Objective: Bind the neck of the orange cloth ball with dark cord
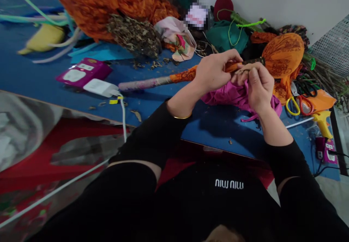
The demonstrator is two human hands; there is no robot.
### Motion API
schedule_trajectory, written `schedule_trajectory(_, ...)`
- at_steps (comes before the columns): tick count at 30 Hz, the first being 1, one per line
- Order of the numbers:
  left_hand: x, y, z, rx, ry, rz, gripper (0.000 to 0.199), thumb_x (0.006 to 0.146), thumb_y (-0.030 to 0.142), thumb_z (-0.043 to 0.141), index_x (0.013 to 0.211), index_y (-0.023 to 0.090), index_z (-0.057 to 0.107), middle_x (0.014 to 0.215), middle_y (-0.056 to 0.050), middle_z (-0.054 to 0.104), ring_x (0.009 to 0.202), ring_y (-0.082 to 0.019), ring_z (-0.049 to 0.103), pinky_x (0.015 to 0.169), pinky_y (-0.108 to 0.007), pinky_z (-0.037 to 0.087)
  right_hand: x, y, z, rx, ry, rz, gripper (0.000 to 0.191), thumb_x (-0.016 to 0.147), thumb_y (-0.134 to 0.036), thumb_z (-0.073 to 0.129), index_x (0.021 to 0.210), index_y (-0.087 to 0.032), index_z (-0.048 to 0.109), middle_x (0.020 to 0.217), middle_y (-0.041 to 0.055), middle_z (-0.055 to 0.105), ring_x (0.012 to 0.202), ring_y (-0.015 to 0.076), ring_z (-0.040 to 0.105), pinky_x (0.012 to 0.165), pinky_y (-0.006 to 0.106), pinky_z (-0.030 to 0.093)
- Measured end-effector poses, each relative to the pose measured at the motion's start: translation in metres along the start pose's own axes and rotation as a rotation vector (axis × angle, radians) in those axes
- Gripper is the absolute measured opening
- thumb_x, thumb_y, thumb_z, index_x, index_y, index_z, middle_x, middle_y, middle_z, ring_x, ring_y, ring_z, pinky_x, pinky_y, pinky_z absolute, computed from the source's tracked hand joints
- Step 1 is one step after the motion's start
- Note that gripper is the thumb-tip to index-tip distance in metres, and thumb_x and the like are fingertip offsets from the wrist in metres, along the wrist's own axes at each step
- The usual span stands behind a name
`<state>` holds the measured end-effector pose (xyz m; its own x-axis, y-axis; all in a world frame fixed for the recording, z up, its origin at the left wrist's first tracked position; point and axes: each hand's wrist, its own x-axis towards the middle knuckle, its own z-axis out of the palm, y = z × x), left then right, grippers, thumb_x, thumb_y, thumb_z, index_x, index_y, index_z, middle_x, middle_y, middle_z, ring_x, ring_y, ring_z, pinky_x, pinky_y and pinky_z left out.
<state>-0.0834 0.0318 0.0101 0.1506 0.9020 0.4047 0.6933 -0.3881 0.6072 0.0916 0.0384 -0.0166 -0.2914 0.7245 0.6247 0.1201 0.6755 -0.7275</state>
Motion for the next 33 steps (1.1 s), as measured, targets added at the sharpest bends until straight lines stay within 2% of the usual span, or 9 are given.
schedule_trajectory(3,0.000,0.006,0.005,0.074,-0.028,-0.069,0.036,0.092,0.029,0.069,0.128,0.028,0.073,0.123,0.000,0.084,0.115,-0.028,0.077,0.095,-0.039,0.056,-0.002,0.012,0.002,0.027,0.117,0.222,0.056,0.109,-0.077,0.035,0.093,-0.030,0.059,0.077,0.0013,0.058,0.077,0.0222,0.072,0.071,0.041,0.065)
schedule_trajectory(6,0.001,0.007,0.009,0.100,-0.027,-0.101,0.036,0.093,0.029,0.068,0.129,0.026,0.071,0.125,-0.002,0.083,0.119,-0.029,0.076,0.095,-0.040,0.055,-0.004,0.015,0.001,-0.003,0.191,0.342,0.055,0.108,-0.078,0.037,0.096,-0.030,0.061,0.077,0.0021,0.059,0.077,0.0232,0.073,0.066,0.040,0.064)
schedule_trajectory(9,0.002,0.006,0.011,0.090,-0.013,-0.098,0.032,0.093,0.030,0.069,0.125,0.028,0.071,0.121,-0.002,0.083,0.117,-0.031,0.076,0.093,-0.040,0.054,-0.007,0.012,0.001,-0.024,0.227,0.371,0.056,0.108,-0.078,0.036,0.095,-0.030,0.061,0.077,0.0027,0.060,0.077,0.0239,0.074,0.064,0.040,0.063)
schedule_trajectory(14,0.001,0.011,0.009,0.119,-0.036,-0.127,0.031,0.095,0.031,0.069,0.125,0.026,0.072,0.121,-0.003,0.083,0.116,-0.029,0.077,0.090,-0.039,0.052,-0.013,0.000,0.007,-0.091,0.183,0.339,0.062,0.107,-0.082,0.030,0.103,-0.030,0.064,0.090,0.0057,0.068,0.085,0.0233,0.076,0.067,0.038,0.062)
schedule_trajectory(18,0.002,0.013,0.011,0.129,-0.047,-0.124,0.030,0.094,0.030,0.071,0.124,0.024,0.073,0.119,-0.003,0.084,0.114,-0.029,0.077,0.090,-0.038,0.052,-0.013,-0.011,0.013,-0.041,0.276,0.381,0.067,0.106,-0.084,0.024,0.088,-0.029,0.056,0.084,0.0052,0.064,0.072,0.0215,0.069,0.059,0.037,0.056)
schedule_trajectory(20,0.003,0.011,0.014,0.144,-0.060,-0.136,0.030,0.094,0.030,0.071,0.123,0.025,0.073,0.118,-0.004,0.084,0.114,-0.031,0.077,0.090,-0.038,0.053,-0.011,-0.013,0.014,-0.022,0.276,0.370,0.066,0.106,-0.085,0.026,0.089,-0.029,0.057,0.085,0.0049,0.063,0.075,0.0218,0.070,0.062,0.038,0.058)
schedule_trajectory(24,0.004,0.002,0.019,0.154,-0.075,-0.095,0.027,0.095,0.033,0.068,0.121,0.027,0.073,0.114,-0.004,0.084,0.111,-0.032,0.079,0.088,-0.038,0.054,-0.005,-0.019,0.006,-0.052,0.175,0.270,0.059,0.106,-0.082,0.035,0.094,-0.030,0.060,0.087,0.0041,0.063,0.089,0.0245,0.072,0.077,0.042,0.062)
schedule_trajectory(28,0.002,-0.003,0.020,0.172,-0.073,-0.051,0.027,0.093,0.036,0.069,0.119,0.031,0.074,0.111,-0.004,0.085,0.108,-0.033,0.079,0.087,-0.041,0.056,0.004,-0.038,-0.013,-0.078,0.163,0.135,0.044,0.108,-0.068,0.050,0.087,-0.031,0.059,0.084,0.0035,0.065,0.082,0.0236,0.067,0.086,0.044,0.061)
schedule_trajectory(33,-0.003,-0.005,0.023,0.174,-0.105,-0.027,0.030,0.091,0.035,0.071,0.121,0.033,0.076,0.110,-0.003,0.085,0.108,-0.033,0.079,0.090,-0.041,0.056,0.011,-0.057,-0.034,-0.409,0.046,0.031,0.037,0.112,-0.053,0.050,0.084,-0.033,0.065,0.091,0.0047,0.074,0.095,0.0262,0.070,0.097,0.044,0.057)
